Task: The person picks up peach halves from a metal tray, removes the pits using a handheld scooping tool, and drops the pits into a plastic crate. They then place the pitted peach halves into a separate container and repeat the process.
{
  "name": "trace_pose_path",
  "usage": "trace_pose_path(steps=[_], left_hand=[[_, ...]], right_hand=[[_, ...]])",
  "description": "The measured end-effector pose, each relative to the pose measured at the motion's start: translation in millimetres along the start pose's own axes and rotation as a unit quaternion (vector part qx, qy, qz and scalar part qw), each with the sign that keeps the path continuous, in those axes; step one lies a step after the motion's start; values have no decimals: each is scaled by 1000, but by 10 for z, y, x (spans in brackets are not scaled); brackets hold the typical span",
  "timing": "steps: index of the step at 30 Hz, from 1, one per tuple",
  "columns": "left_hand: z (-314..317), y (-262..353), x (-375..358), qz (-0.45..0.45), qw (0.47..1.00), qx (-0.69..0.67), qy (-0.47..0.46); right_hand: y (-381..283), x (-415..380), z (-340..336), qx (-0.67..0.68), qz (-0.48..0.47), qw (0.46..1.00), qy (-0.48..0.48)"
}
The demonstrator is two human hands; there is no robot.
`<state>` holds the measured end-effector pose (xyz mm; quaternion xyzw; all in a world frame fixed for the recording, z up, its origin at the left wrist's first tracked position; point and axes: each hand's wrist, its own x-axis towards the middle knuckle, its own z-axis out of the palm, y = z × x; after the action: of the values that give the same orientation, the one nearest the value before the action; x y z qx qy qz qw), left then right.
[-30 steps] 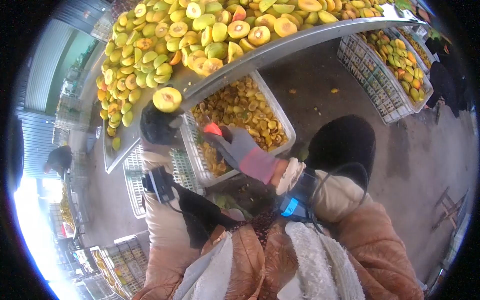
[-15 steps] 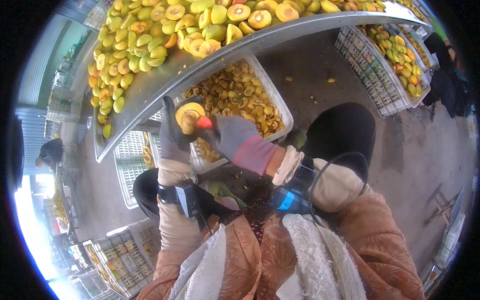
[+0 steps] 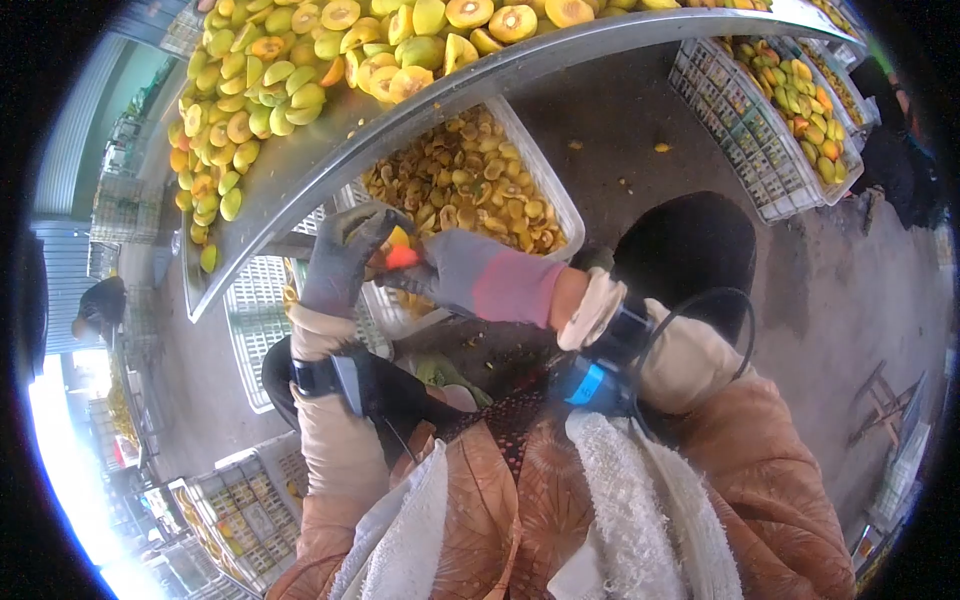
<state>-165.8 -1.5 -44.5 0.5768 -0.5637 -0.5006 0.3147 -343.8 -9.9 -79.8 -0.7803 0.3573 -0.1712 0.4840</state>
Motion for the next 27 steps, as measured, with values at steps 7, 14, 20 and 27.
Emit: trace_pose_path(steps=[7, 14, 20, 27], left_hand=[[370, -186, 94, 91, 861, -432, 251], [244, -390, -48, 21, 850, -488, 198], [340, -386, 4, 181, 852, -371, 322], [224, -389, 30, 223, 921, -223, 229]], right_hand=[[-111, -47, 55, 242, 75, 967, 21], [-133, -82, 233, 212, -43, 976, 18], [-92, -79, 200, 255, 14, 966, -28], [-124, -99, 58, 305, 38, 944, -119]])
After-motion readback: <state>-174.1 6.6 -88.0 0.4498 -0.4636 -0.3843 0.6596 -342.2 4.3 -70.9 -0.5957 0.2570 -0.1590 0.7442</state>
